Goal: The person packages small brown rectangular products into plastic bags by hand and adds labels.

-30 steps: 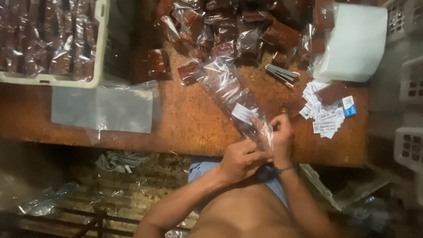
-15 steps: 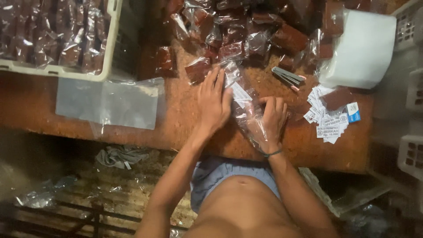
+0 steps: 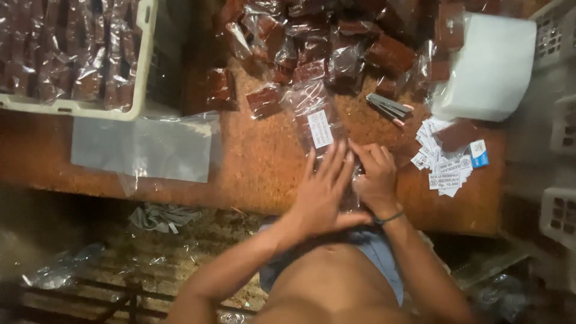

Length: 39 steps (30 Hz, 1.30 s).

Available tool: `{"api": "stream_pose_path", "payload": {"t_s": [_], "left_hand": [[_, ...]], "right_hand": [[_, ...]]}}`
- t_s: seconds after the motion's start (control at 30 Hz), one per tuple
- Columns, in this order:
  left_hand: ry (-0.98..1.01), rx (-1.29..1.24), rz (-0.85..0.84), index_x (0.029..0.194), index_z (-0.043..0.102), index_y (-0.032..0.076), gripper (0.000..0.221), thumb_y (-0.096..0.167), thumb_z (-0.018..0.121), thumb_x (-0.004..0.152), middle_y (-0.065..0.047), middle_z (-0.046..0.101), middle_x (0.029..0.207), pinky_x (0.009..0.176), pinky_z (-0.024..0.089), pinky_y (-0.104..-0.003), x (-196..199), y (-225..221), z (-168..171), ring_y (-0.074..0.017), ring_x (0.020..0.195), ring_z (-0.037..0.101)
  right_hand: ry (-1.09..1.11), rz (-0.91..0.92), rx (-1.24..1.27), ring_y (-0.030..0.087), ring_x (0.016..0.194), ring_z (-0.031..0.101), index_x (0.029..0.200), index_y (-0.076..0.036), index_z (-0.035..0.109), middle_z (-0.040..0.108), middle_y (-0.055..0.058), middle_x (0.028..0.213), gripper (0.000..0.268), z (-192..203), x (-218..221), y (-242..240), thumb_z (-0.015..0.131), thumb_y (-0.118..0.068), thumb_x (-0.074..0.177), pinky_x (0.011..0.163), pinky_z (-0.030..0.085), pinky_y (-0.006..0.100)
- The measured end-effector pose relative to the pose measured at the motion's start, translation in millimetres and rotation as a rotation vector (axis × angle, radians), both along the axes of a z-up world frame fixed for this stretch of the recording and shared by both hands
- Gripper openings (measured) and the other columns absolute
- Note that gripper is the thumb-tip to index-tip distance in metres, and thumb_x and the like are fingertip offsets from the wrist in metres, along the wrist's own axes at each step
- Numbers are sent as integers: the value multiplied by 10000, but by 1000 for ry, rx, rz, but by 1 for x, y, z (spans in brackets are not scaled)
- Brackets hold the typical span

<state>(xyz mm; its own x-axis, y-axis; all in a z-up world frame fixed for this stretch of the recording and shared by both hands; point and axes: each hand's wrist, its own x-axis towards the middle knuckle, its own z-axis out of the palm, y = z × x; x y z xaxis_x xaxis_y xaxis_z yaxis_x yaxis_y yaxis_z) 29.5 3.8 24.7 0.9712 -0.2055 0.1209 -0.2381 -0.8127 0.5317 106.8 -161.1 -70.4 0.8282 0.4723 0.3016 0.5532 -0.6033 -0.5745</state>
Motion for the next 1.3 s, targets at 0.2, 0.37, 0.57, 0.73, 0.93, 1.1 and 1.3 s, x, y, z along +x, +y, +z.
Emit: {"api": "stream_pose_path", "payload": {"t_s": [0.2, 0.37, 0.57, 0.73, 0.93, 1.1, 1.3], "left_hand": [[-331, 52, 160, 1060, 742, 162, 180, 199, 619, 934, -64, 775, 1117, 1039, 485, -458, -30, -5, -33, -252, 1130, 703], [-238, -14, 100, 1006, 673, 110, 255, 269, 570, 835, -89, 681, 857, 749, 527, -428, -43, -3, -70, -277, 789, 671], [-11, 123, 317, 861, 552, 217, 103, 320, 548, 858, 6, 555, 754, 605, 495, -368, -13, 17, -51, -226, 714, 611], [286, -68, 216, 894, 628, 170, 321, 459, 503, 957, -85, 671, 799, 662, 556, -431, 5, 51, 13, -322, 775, 702], [-100, 173, 515, 1156, 649, 75, 337, 69, 743, 833, -237, 599, 1247, 794, 574, -453, 54, 131, 1, -366, 916, 646], [138, 456, 507, 1458, 450, 164, 777, 17, 751, 757, -167, 580, 1347, 826, 507, -485, 70, 172, -57, -389, 1119, 559], [224, -846, 964, 1456, 505, -51, 611, 426, 467, 1076, -329, 466, 1506, 1228, 269, -500, 17, 142, 21, -440, 1455, 386]], "right_hand": [[-38, 48, 8, 289, 793, 599, 1152, -73, 743, 629, 62, 897, 531, 2, 1, -2, 796, -518, 868, 742, 484, 414], [-70, 6, -73, 250, 670, 552, 832, -138, 634, 529, 9, 678, 273, 7, 3, 14, 750, -374, 905, 668, 420, 385], [272, 152, -342, 379, 691, 669, 836, -178, 615, 626, 127, 654, 117, 59, 16, 19, 667, -283, 835, 663, 504, 507], [865, 371, -652, 491, 1051, 735, 1361, -135, 623, 769, 295, 1075, 537, 197, 52, 42, 701, -347, 874, 931, 544, 611], [-22, 217, -87, 506, 929, 663, 1392, -14, 687, 655, 268, 998, 335, 127, 124, 56, 646, -23, 1060, 774, 529, 530], [-99, 152, -464, 469, 1139, 428, 1233, -121, 568, 308, 246, 1357, 448, 61, 155, 94, 759, -444, 987, 626, 603, 580], [55, -196, -144, 438, 827, 733, 1185, -153, 515, 746, 169, 905, 294, 63, 110, 50, 692, -372, 1098, 708, 555, 544]]}}
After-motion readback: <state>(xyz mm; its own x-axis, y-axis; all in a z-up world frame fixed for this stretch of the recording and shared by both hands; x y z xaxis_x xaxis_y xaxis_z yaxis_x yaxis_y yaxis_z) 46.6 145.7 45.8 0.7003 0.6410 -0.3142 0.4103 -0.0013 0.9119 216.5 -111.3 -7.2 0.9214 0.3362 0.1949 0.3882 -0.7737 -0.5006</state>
